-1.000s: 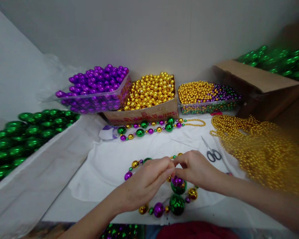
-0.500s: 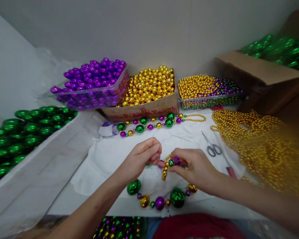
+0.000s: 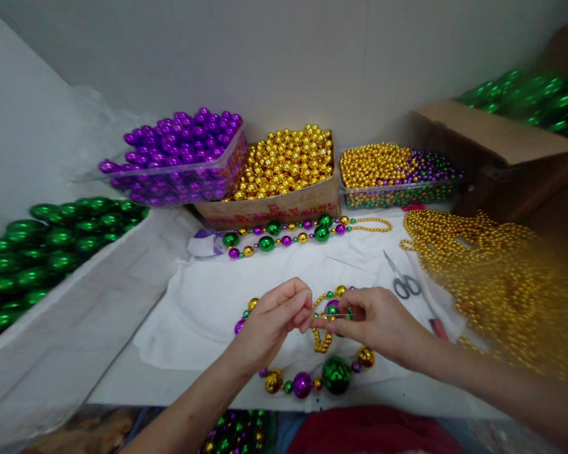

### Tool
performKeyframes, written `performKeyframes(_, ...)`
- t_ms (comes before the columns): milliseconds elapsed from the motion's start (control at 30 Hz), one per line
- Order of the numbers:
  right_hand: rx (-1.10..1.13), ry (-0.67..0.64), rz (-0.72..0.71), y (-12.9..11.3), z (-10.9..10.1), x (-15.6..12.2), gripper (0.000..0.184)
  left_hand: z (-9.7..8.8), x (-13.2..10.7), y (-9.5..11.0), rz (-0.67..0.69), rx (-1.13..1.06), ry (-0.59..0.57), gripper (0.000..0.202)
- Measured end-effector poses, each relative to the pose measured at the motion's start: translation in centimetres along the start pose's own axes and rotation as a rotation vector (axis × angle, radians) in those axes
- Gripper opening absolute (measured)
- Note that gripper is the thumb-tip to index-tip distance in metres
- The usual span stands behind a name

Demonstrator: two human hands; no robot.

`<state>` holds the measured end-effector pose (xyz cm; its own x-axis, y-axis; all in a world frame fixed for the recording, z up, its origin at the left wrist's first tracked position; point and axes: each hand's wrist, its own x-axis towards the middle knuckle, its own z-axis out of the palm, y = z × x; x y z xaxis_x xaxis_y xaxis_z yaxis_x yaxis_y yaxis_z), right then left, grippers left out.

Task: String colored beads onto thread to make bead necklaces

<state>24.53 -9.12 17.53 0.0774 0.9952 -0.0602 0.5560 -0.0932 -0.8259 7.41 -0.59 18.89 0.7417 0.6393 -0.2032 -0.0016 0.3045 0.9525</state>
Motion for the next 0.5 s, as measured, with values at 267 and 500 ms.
performKeyframes(267,-0.082,-0.041,-0.094,-1.2,-1.2,0.5,0.014,1.5,-1.7,4.8,0.187,0.845,-0.250,0.024)
performKeyframes(500,-0.378,0.048,-0.315,-5.9,-5.8,2.9,0.006,1.3,-0.5,10.8,0.213,0.900,-0.361,0.024)
